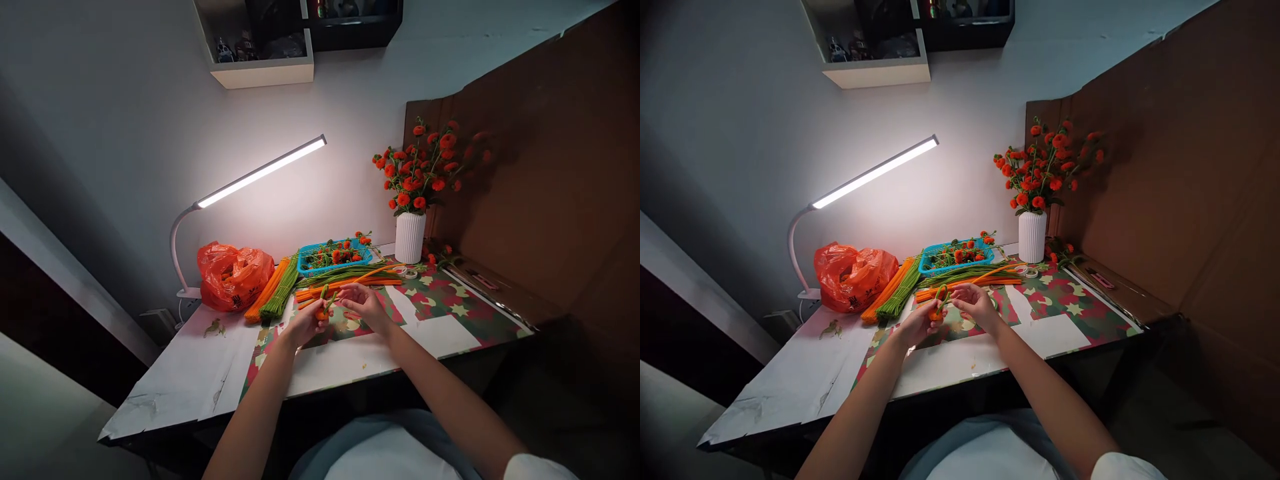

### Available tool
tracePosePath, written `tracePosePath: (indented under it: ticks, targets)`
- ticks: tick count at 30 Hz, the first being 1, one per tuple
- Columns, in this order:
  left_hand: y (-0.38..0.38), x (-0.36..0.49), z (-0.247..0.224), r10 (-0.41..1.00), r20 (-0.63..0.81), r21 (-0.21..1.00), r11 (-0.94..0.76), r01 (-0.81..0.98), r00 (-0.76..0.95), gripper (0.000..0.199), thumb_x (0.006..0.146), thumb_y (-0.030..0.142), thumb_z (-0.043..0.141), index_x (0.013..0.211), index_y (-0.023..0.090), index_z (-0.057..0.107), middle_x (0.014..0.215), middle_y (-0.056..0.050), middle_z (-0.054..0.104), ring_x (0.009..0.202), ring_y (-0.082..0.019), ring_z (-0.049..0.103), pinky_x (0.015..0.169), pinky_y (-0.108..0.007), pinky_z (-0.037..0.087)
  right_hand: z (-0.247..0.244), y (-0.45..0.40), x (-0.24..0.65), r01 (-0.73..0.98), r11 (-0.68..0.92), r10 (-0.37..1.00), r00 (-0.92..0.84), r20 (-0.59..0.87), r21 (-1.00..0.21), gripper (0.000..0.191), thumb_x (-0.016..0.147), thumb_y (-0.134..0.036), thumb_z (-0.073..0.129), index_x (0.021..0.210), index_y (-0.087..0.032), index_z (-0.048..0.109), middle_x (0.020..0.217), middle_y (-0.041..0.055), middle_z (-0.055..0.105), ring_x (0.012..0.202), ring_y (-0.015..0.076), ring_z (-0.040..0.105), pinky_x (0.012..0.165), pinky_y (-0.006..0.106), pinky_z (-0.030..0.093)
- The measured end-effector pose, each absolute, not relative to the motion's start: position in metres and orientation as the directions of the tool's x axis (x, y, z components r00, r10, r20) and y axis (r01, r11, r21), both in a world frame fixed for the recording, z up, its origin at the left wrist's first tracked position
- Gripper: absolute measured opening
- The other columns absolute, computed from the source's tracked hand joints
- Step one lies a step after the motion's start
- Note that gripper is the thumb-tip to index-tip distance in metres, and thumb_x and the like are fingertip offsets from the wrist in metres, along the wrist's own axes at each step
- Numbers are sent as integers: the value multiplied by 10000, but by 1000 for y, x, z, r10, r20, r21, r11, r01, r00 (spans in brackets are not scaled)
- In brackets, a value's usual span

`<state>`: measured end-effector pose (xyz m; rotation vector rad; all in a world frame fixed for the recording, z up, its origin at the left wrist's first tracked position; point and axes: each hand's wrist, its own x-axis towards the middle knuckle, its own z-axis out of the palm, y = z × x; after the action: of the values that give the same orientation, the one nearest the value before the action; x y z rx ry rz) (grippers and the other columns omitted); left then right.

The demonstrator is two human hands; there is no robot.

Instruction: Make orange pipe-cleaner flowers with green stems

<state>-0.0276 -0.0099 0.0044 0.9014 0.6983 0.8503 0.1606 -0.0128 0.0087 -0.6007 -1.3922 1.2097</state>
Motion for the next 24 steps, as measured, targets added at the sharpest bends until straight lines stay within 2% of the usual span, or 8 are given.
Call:
tracePosePath:
  ticks: [3, 6, 8, 10, 12, 14, 17, 24]
  targets:
    - [-6, -28, 1, 868, -156, 870, 347, -351, 472, 297, 804, 444, 602, 784, 173, 482, 623, 28, 502, 396, -35, 342, 369, -132, 198, 7, -12, 163, -65, 509, 841, -172, 512, -858, 454, 700, -445, 719, 1084, -239, 589, 1088, 81, 632, 1007, 226, 596, 884, 401, 466]
    - [-8, -25, 0, 844, -209, 869, 392, -301, 495, 371, 782, 531, 593, 786, 177, 481, 551, 48, 452, 368, -33, 288, 369, -135, 150, 6, -13, 165, 282, 710, 702, -206, 682, -646, 583, 674, -456, 742, 1191, -246, 570, 1293, 108, 533, 1238, 296, 436, 1031, 475, 323]
    - [-11, -23, 2, 833, -241, 872, 412, -266, 499, 401, 747, 558, 614, 775, 182, 478, 523, 61, 427, 358, -31, 265, 373, -139, 129, 5, -13, 165, 388, 777, 618, -320, 719, -495, 629, 665, -466, 749, 1223, -244, 565, 1321, 106, 521, 1297, 318, 362, 1058, 487, 264]
    - [-15, -20, 4, 828, -257, 877, 417, -240, 498, 401, 708, 539, 653, 748, 182, 474, 502, 71, 399, 361, -32, 266, 377, -143, 124, 3, -13, 165, 413, 808, 579, -422, 697, -421, 584, 681, -460, 740, 1206, -256, 583, 1257, 92, 579, 1264, 311, 409, 1049, 483, 248]
    - [-17, -19, 6, 840, -249, 889, 396, -231, 482, 355, 675, 453, 692, 727, 178, 475, 508, 73, 397, 374, -33, 281, 380, -147, 137, -1, -11, 164, 416, 815, 573, -477, 667, -402, 493, 716, -431, 721, 1169, -274, 607, 1136, 71, 646, 1132, 278, 526, 1027, 472, 250]
    - [-18, -18, 8, 865, -213, 904, 351, -245, 454, 288, 640, 334, 700, 712, 177, 470, 531, 73, 409, 389, -30, 294, 385, -146, 157, -4, -11, 162, 414, 814, 577, -489, 655, -408, 385, 770, -389, 679, 1136, -280, 628, 1002, 52, 684, 971, 236, 592, 974, 434, 291]
    - [-17, -17, 10, 915, -156, 915, 276, -294, 372, 225, 614, 248, 659, 699, 182, 461, 549, 76, 416, 401, -29, 302, 384, -140, 176, -6, -12, 156, 444, 804, 584, -462, 668, -396, 279, 819, -351, 632, 1076, -249, 661, 830, 43, 688, 829, 213, 598, 863, 375, 332]
    - [-16, -8, 8, 993, -78, 944, 102, -315, 86, 150, 650, 298, 557, 629, 189, 456, 547, 58, 436, 403, -52, 353, 368, -154, 231, -16, -11, 134, 488, 786, 589, -405, 700, -379, 216, 836, -346, 622, 966, -187, 687, 846, 63, 721, 787, 199, 626, 769, 335, 312]
